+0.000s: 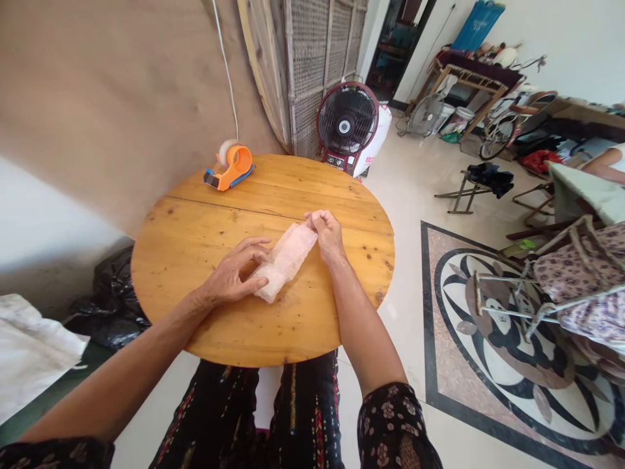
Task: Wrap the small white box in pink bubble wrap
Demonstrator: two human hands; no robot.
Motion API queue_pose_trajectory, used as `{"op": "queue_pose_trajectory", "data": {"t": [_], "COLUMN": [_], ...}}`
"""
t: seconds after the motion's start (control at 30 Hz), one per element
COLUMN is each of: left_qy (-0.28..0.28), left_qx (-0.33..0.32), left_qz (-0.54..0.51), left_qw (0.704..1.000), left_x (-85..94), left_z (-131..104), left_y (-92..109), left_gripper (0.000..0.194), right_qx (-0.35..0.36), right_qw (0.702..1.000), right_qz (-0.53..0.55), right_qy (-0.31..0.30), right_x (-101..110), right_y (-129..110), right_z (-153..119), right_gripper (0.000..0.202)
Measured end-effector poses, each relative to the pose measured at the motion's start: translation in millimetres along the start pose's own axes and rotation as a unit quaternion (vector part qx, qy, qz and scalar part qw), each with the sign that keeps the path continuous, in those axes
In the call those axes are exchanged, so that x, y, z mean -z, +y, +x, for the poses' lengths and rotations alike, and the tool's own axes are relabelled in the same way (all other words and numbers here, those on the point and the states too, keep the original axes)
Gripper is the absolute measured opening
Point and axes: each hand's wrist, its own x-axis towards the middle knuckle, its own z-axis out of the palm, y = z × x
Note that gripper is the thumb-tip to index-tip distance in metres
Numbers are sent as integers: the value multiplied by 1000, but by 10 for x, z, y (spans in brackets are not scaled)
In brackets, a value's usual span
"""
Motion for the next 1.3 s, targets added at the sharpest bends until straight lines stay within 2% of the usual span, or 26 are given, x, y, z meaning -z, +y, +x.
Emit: {"op": "queue_pose_trajectory", "data": {"t": [0.13, 0.27, 0.5, 0.63, 0.8, 0.93, 1.1, 1.2, 1.3], "left_qy": [-18, -4, -22, -43, -25, -6, 26, 38, 35], "left_qx": [34, 52, -18, -17, 2, 3, 30, 43, 58], "left_qz": [-39, -69, -41, -40, -6, -4, 1, 21, 20], "left_qw": [999, 996, 999, 998, 1000, 1000, 999, 998, 998], "left_x": [6, -13, -71, -92, -115, -91, -98, -131, -129], "left_z": [-10, -22, -2, 10, -15, -31, -24, -19, -17], "left_y": [0, 5, 30, 51, 77, 93, 20, -40, -57], "left_gripper": [24, 21, 33, 30, 27, 24, 25, 20, 19], "right_qx": [-15, -10, -16, -19, -53, -88, -120, -112, -64], "right_qw": [1000, 999, 999, 996, 987, 970, 951, 950, 956], "right_qz": [-8, -6, -23, -89, -152, -205, -258, -275, -286], "right_qy": [20, 31, 27, 25, -30, -94, -124, -93, -11], "right_x": [-1, 31, 77, 77, 24, -123, -359, -428, -413], "right_y": [84, 152, 182, 158, -8, -150, -88, -65, -194], "right_z": [46, 101, 123, 112, 246, 436, 572, 617, 610], "right_gripper": [30, 28, 29, 27, 20, 14, 14, 13, 17]}}
